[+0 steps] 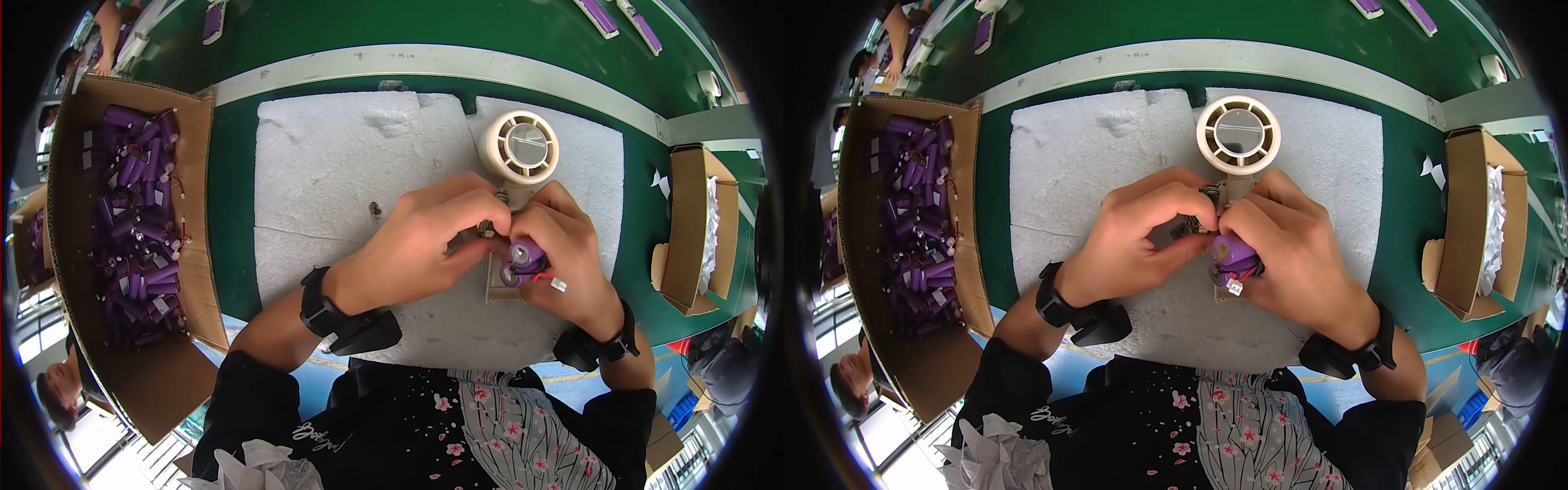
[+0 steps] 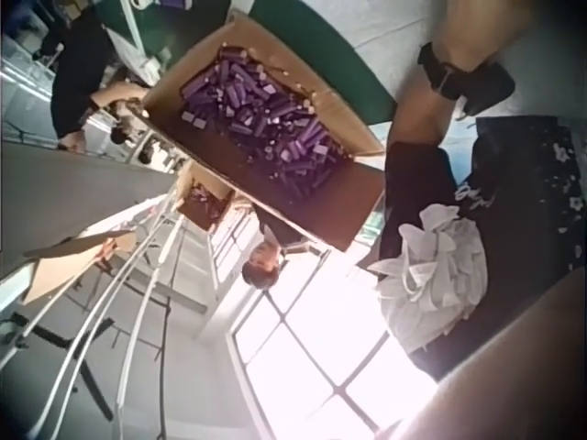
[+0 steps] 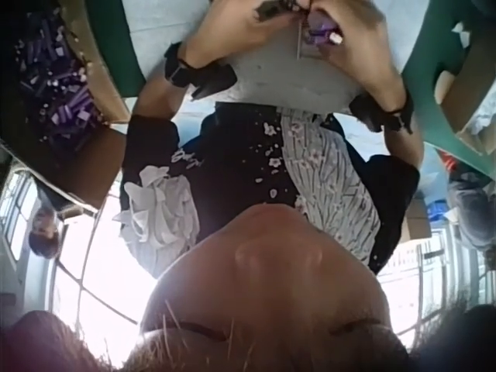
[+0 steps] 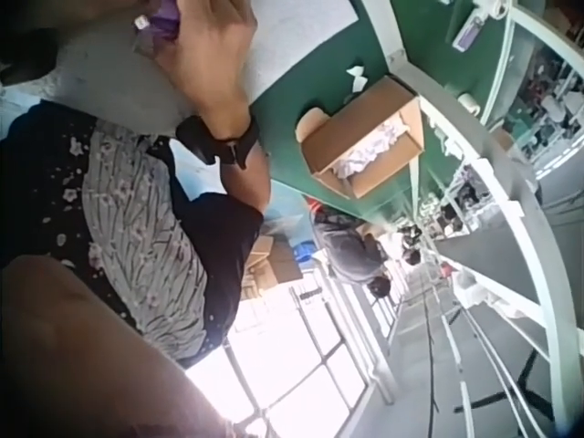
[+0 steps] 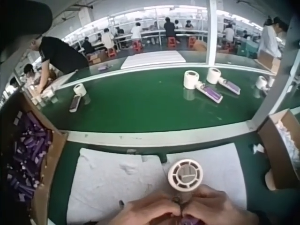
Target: The person connects a battery to a circuit board by hand, inserts them into a fan housing, and places the assembly on a conveyor belt before repeating the process.
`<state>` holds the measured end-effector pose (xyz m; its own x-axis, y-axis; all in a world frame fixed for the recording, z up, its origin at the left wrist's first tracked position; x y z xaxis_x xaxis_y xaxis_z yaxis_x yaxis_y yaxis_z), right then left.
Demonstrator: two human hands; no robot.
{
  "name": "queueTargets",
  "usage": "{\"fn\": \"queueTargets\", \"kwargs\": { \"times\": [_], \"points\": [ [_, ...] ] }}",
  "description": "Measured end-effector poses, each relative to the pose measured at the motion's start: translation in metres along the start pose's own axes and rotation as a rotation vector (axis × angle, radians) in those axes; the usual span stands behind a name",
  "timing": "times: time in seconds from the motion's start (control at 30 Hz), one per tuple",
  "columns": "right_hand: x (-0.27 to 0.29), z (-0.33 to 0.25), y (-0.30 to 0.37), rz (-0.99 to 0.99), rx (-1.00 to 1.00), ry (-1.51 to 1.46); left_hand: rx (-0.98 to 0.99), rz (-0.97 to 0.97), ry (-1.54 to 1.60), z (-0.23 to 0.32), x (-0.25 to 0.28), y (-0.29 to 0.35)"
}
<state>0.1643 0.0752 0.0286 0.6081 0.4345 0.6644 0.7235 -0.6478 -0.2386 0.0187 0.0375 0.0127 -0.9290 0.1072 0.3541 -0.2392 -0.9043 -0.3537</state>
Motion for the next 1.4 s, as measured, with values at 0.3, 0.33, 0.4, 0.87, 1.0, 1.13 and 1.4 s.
{"fn": "queueTargets", "kwargs": {
  "times": [0.3, 0.33, 0.4, 0.87, 1.0, 1.13, 1.4],
  "points": [
    [0.008, 0.006, 0.003, 0.226, 0.025, -0.124, 0.059, 0.06, 0.027, -0.001, -0.006, 0.005],
    [0.007, 0.003, 0.0, 0.265, 0.102, -0.082, 0.063, 0.058, 0.028, -0.001, -0.006, 0.005],
    [0.008, 0.001, -0.001, 0.304, 0.174, -0.042, 0.015, 0.041, 0.016, 0.003, -0.006, 0.002],
    [0.012, 0.011, 0.006, 0.186, -0.051, -0.027, 0.266, 0.061, 0.148, -0.007, -0.009, 0.003],
    [0.014, 0.009, 0.007, 0.141, -0.064, 0.005, 0.253, 0.033, 0.137, -0.008, -0.012, 0.002],
    [0.017, 0.007, 0.006, 0.106, -0.065, 0.019, 0.275, 0.033, 0.134, -0.008, -0.016, 0.002],
    [0.016, 0.004, 0.007, 0.119, -0.094, 0.075, 0.282, 0.06, 0.081, -0.008, -0.017, 0.001]
  ]
}}
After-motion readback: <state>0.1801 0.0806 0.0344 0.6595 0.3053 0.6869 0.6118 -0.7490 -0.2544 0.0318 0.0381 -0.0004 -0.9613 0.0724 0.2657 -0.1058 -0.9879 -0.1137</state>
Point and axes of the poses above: each hand's wrist, its own y-axis away from the middle knuckle, its own x-axis out of the back of the hand, z = x × y, the point moved 5 cm from there along -y, towards the middle knuckle, and after that the axes turned 4 degrees about -x, right-handed, at the moved point
